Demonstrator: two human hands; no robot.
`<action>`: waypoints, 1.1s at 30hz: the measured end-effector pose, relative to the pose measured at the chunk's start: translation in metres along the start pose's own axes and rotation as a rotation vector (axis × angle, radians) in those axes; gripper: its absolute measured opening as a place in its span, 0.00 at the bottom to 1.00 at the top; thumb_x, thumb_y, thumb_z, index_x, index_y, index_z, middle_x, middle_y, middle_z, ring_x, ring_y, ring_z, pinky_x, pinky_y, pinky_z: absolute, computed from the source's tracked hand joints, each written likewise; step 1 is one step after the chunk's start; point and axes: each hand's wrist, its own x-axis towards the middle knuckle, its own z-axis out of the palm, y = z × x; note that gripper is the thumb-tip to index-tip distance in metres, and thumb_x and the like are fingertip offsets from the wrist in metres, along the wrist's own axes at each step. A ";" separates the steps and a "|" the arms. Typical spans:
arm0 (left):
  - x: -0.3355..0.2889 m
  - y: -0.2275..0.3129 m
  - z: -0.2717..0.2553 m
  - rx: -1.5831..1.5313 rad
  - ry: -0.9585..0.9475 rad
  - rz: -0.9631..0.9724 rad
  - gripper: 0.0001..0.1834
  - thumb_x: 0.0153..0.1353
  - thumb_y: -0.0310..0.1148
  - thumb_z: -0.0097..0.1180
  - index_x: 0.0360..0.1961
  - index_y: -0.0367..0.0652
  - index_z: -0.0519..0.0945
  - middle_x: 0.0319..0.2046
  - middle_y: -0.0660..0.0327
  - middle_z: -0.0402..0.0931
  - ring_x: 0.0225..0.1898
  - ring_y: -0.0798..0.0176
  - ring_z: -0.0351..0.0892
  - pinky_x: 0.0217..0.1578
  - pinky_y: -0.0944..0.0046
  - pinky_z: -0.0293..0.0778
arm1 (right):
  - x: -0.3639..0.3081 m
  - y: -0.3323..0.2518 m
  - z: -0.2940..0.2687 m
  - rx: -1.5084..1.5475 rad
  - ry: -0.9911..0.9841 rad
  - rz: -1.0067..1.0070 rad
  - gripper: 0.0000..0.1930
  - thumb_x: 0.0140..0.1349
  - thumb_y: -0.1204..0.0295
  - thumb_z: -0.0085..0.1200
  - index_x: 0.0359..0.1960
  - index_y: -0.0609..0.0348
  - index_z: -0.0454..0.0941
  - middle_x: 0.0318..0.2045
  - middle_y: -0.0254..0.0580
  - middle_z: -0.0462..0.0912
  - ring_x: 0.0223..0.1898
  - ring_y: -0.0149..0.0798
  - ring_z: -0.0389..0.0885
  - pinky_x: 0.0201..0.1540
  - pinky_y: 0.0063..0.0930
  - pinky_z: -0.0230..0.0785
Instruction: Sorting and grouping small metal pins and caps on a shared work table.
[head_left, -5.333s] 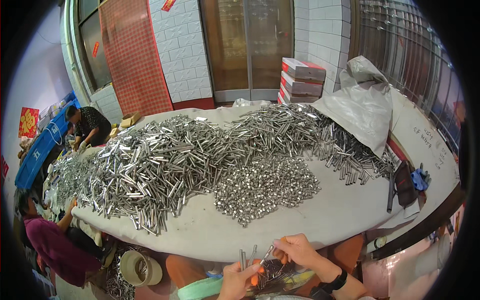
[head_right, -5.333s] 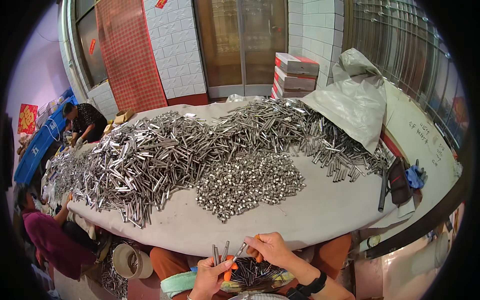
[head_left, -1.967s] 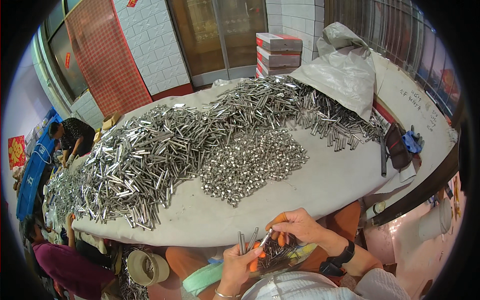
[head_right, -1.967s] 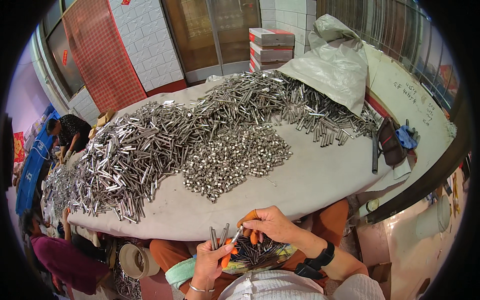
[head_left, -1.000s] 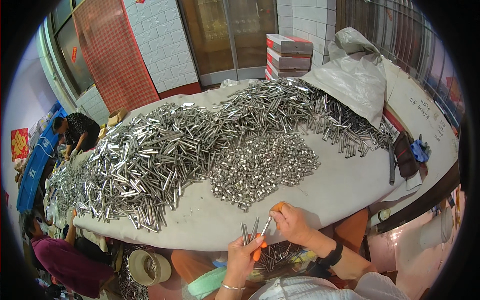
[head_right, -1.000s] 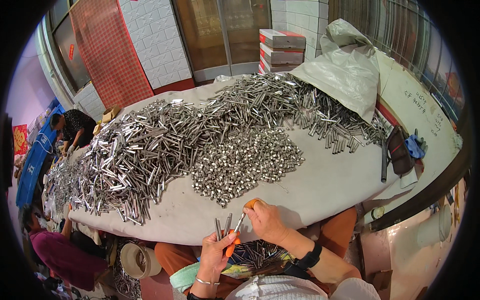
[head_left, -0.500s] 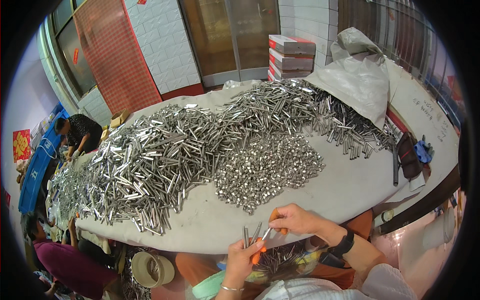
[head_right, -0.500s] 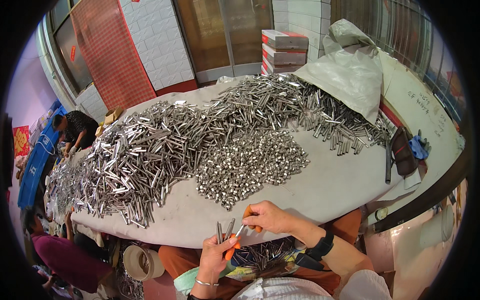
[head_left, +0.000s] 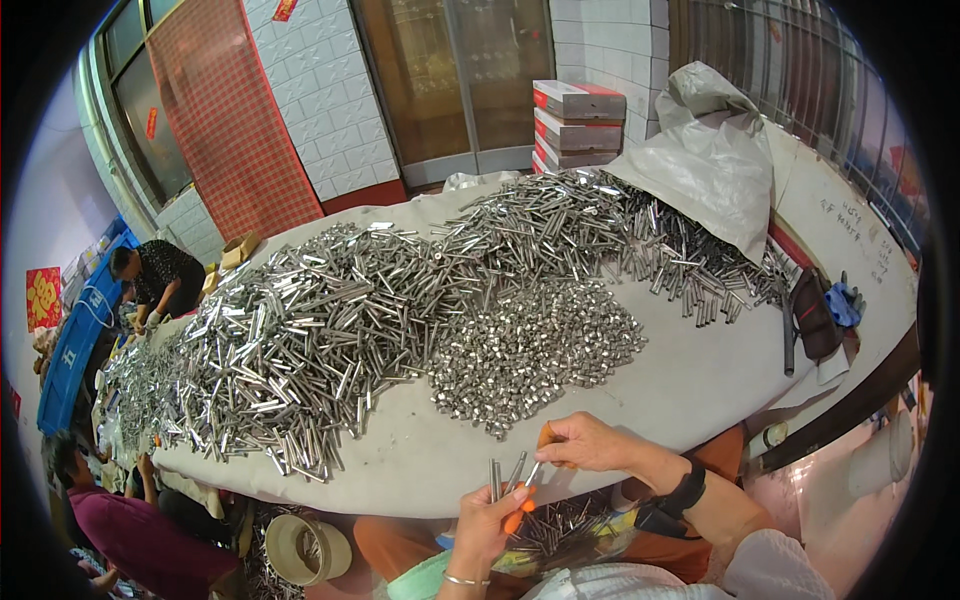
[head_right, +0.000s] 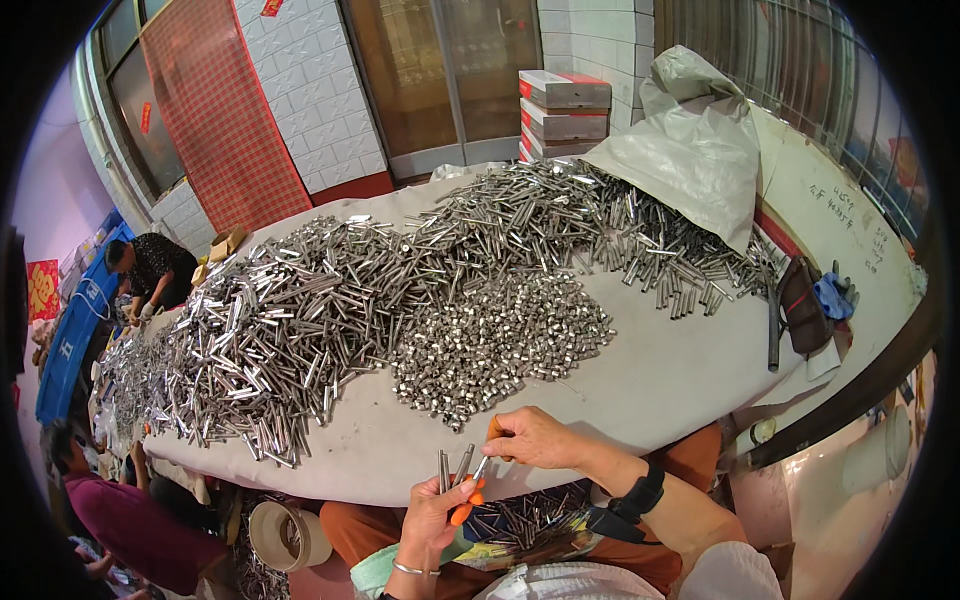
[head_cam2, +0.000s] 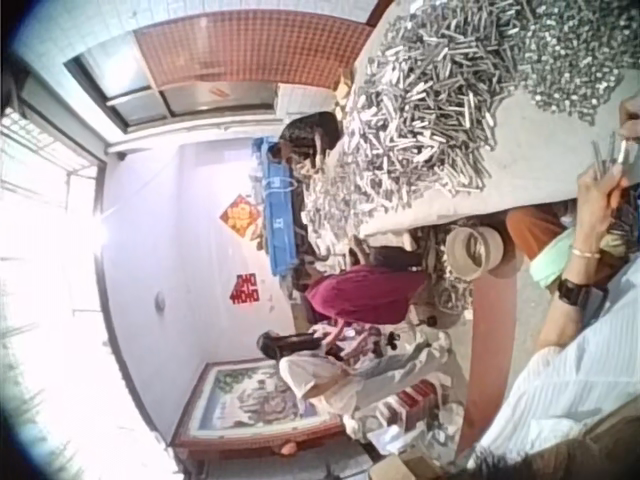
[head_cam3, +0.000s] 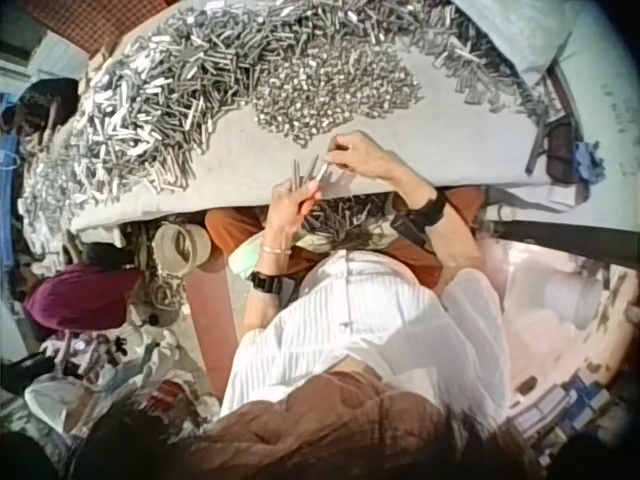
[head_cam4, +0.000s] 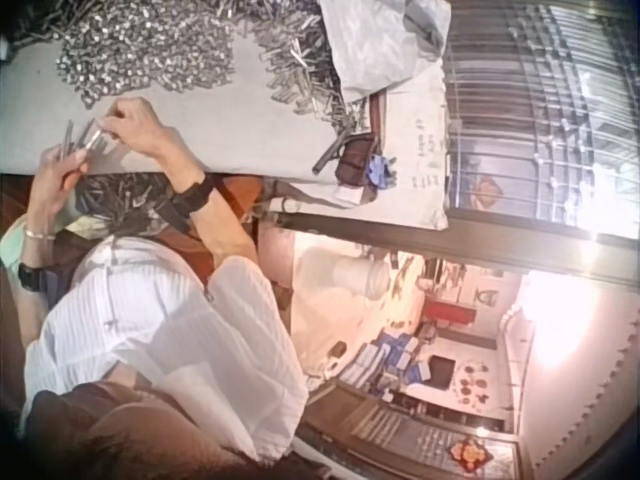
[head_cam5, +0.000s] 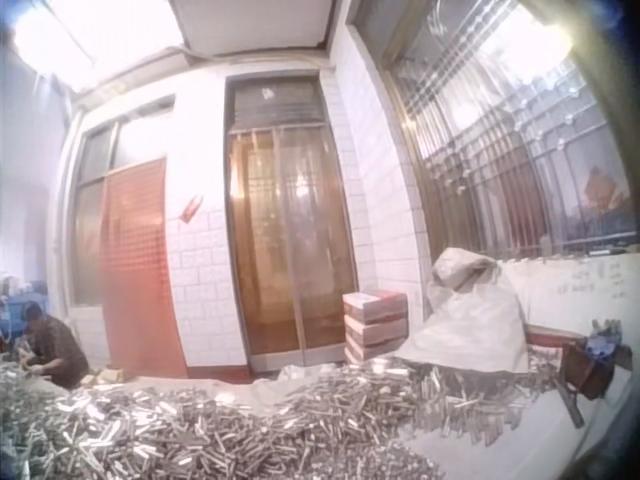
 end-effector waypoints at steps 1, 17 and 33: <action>-0.001 0.000 -0.001 0.002 -0.004 -0.004 0.08 0.54 0.23 0.62 0.33 0.28 0.79 0.27 0.51 0.80 0.18 0.71 0.73 0.17 0.74 0.67 | 0.000 0.004 -0.001 0.061 -0.038 -0.088 0.08 0.59 0.69 0.56 0.35 0.62 0.78 0.24 0.31 0.77 0.24 0.24 0.74 0.26 0.19 0.66; 0.011 -0.004 -0.007 -0.006 -0.033 -0.049 0.11 0.55 0.24 0.61 0.38 0.28 0.78 0.32 0.53 0.80 0.27 0.68 0.77 0.28 0.74 0.72 | 0.010 0.008 -0.005 0.176 -0.041 -0.040 0.07 0.59 0.73 0.56 0.36 0.65 0.79 0.28 0.35 0.80 0.27 0.27 0.78 0.27 0.18 0.68; 0.012 -0.001 -0.003 -0.003 0.010 -0.048 0.10 0.55 0.25 0.61 0.36 0.29 0.79 0.26 0.53 0.79 0.17 0.72 0.71 0.16 0.77 0.64 | 0.017 0.024 -0.003 0.446 -0.011 -0.171 0.10 0.54 0.83 0.56 0.40 0.67 0.76 0.33 0.41 0.80 0.34 0.31 0.80 0.37 0.26 0.77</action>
